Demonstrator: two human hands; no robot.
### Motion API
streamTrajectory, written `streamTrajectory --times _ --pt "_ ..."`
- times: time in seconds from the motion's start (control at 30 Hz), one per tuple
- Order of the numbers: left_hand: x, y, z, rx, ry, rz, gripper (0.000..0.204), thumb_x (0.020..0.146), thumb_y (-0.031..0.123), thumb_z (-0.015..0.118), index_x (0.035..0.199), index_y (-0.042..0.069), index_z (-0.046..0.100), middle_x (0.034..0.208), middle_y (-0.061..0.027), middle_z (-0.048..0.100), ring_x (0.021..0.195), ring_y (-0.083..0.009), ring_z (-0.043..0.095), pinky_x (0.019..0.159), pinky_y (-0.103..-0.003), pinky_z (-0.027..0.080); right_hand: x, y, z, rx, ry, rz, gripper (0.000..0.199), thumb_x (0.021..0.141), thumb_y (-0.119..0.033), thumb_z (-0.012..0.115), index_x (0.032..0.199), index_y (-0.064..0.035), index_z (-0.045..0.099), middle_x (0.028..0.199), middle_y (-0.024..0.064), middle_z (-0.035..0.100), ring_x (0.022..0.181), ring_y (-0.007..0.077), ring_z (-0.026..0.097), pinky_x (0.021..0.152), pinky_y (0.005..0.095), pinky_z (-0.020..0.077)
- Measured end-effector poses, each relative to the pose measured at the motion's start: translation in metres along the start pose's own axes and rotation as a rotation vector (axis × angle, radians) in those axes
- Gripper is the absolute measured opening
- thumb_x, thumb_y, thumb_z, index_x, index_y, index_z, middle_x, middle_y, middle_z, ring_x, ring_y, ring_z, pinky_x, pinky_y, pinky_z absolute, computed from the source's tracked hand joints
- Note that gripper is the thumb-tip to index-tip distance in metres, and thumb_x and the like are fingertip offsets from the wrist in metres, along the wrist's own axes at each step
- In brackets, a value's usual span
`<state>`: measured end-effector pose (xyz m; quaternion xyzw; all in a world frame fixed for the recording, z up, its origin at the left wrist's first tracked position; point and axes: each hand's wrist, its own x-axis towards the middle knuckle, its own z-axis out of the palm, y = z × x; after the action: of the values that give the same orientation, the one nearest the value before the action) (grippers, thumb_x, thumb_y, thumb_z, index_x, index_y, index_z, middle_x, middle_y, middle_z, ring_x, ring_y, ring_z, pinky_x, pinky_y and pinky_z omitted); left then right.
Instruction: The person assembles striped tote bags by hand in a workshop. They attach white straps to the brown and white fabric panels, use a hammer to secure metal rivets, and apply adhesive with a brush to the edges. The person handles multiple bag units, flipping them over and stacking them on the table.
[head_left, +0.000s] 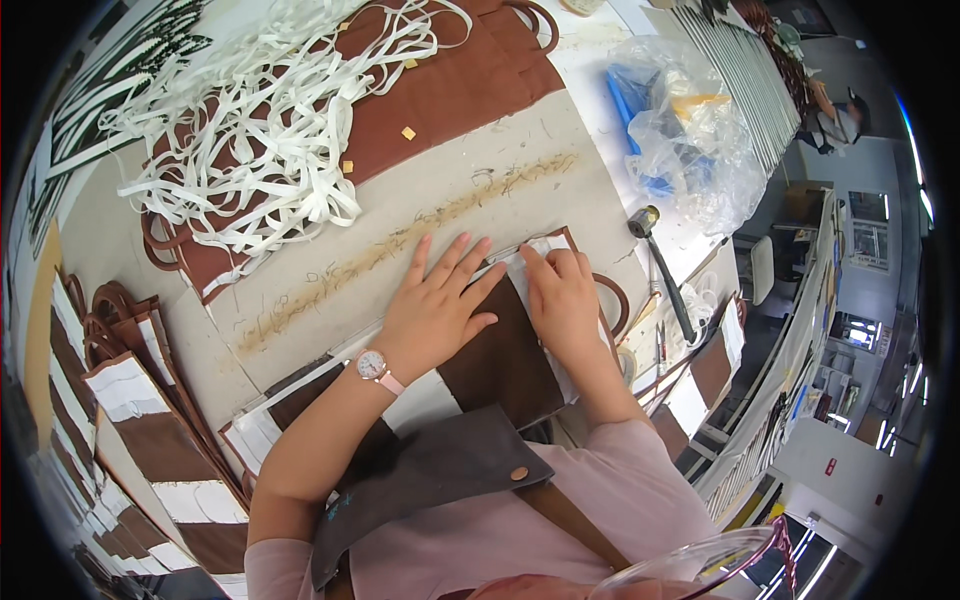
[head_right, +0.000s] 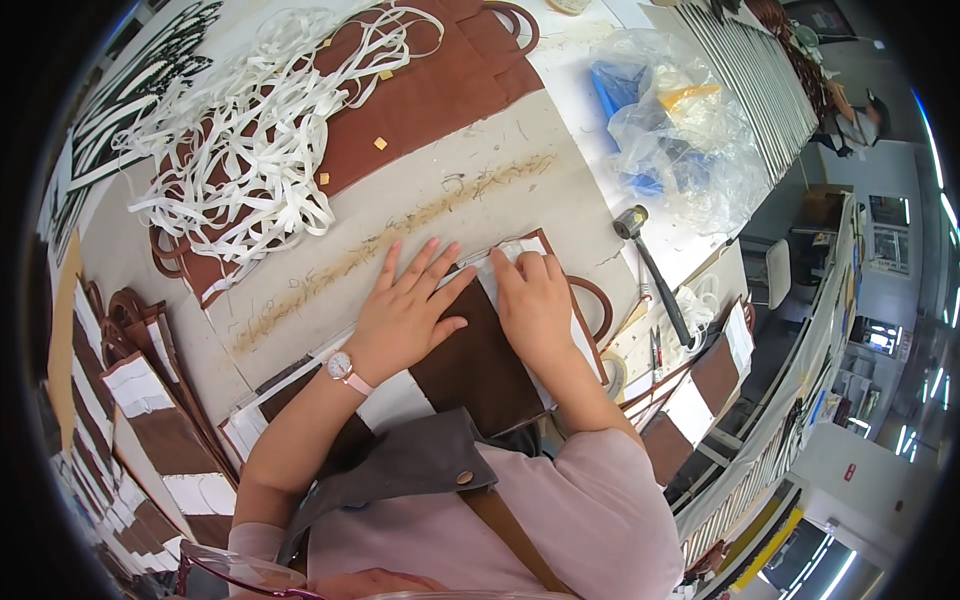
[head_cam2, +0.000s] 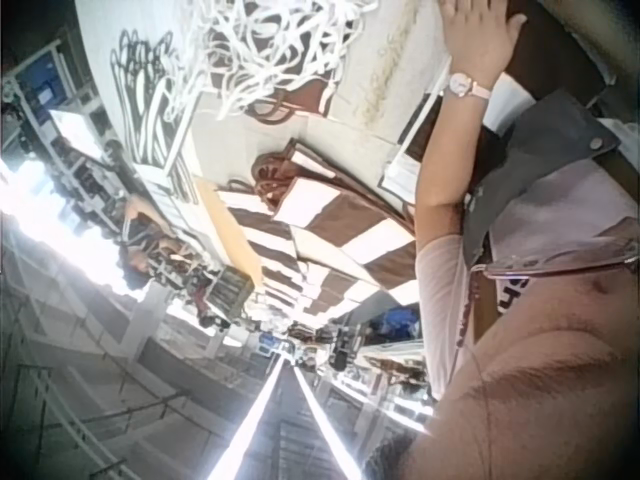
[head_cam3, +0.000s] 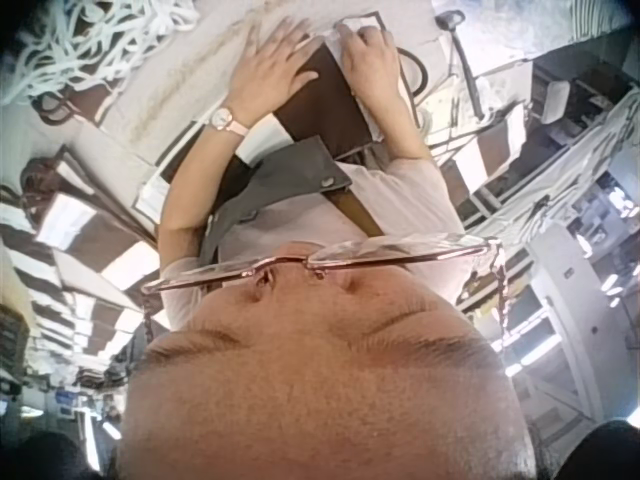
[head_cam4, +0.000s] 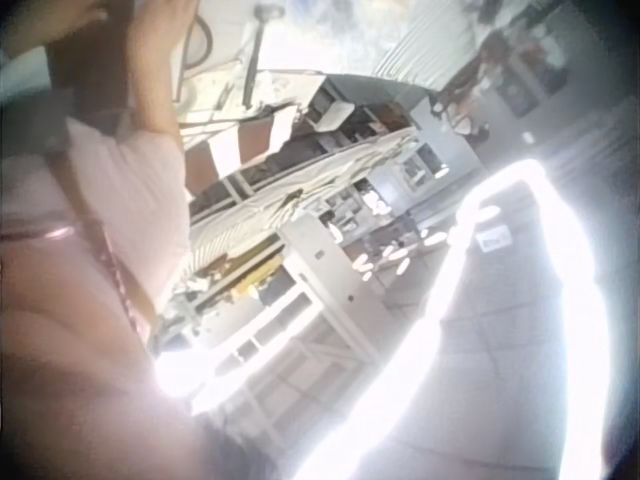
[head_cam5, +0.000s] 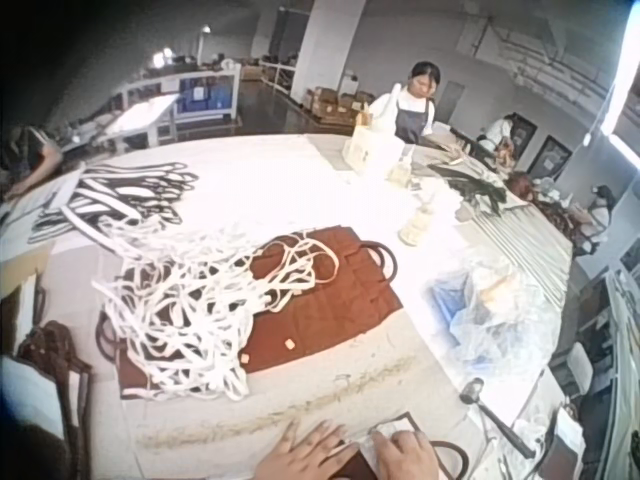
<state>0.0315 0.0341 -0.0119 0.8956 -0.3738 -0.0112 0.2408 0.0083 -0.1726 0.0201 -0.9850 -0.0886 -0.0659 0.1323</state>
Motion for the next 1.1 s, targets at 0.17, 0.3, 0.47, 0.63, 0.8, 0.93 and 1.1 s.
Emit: streamTrajectory --times 0.17,0.3,0.47,0.63,0.8,0.93,1.1 --pt "0.0 0.0 0.0 0.0 0.002 0.003 0.063 0.09 0.045 0.065 0.146 0.021 0.048 0.157 -0.0055 0.037 0.147 -0.0259 0.029 0.121 -0.058 0.015 -0.002 0.001 0.005 -0.017 0.03 -0.014 0.032 0.085 -0.006 0.067 0.117 -0.0056 0.068 0.091 0.0111 0.056 0.087 0.031 0.055 0.078 0.0416 0.0482" --pt "-0.001 -0.001 -0.001 0.001 0.007 0.009 0.063 0.09 0.045 0.065 0.146 0.02 0.048 0.157 -0.0063 0.037 0.147 -0.0265 0.03 0.12 -0.058 0.016 -0.003 0.001 0.007 -0.014 0.049 -0.028 0.031 0.084 -0.005 0.067 0.116 -0.0034 0.068 0.098 0.0124 0.059 0.091 0.0319 0.056 0.079 0.0412 0.0487" --pt "-0.002 -0.003 -0.005 0.004 -0.022 0.004 0.063 0.09 0.045 0.064 0.146 0.02 0.048 0.157 -0.0075 0.037 0.147 -0.0276 0.03 0.12 -0.058 0.016 -0.004 -0.006 0.006 -0.033 0.073 -0.054 0.032 0.083 -0.003 0.067 0.115 0.001 0.065 0.111 0.0143 0.061 0.095 0.0344 0.057 0.083 0.0422 0.0484" --pt "0.001 -0.002 -0.006 -0.005 -0.051 0.01 0.064 0.091 0.044 0.064 0.147 0.019 0.047 0.157 -0.0095 0.036 0.147 -0.0303 0.03 0.12 -0.059 0.016 -0.015 -0.007 0.009 -0.075 0.079 -0.07 0.037 0.082 -0.011 0.067 0.116 0.0018 0.062 0.12 0.0127 0.058 0.107 0.0319 0.055 0.088 0.0425 0.0445" --pt "0.003 0.001 -0.005 -0.007 -0.065 0.024 0.062 0.092 0.04 0.063 0.147 0.016 0.048 0.157 -0.0127 0.036 0.147 -0.0327 0.029 0.119 -0.061 0.015 -0.02 -0.006 0.022 -0.076 0.05 -0.002 0.046 0.084 -0.016 0.068 0.126 -0.0011 0.056 0.128 0.0125 0.054 0.119 0.0318 0.051 0.095 0.0446 0.0399" --pt "0.002 0.004 -0.005 0.017 -0.06 0.037 0.061 0.093 0.04 0.062 0.146 0.014 0.048 0.157 -0.0142 0.036 0.147 -0.0338 0.029 0.119 -0.061 0.014 -0.024 -0.004 0.016 -0.04 0.068 0.011 0.044 0.086 -0.021 0.067 0.124 -0.0014 0.058 0.129 0.0131 0.055 0.119 0.031 0.052 0.095 0.0426 0.04" --pt "0.001 0.002 -0.001 0.077 -0.001 0.053 0.063 0.091 0.044 0.063 0.146 0.016 0.049 0.154 -0.013 0.04 0.144 -0.0354 0.033 0.118 -0.062 0.016 -0.026 -0.016 0.01 -0.13 0.001 -0.06 0.053 0.086 -0.038 0.069 0.127 -0.0053 0.058 0.133 0.0093 0.055 0.118 0.031 0.052 0.101 0.05 0.0368"
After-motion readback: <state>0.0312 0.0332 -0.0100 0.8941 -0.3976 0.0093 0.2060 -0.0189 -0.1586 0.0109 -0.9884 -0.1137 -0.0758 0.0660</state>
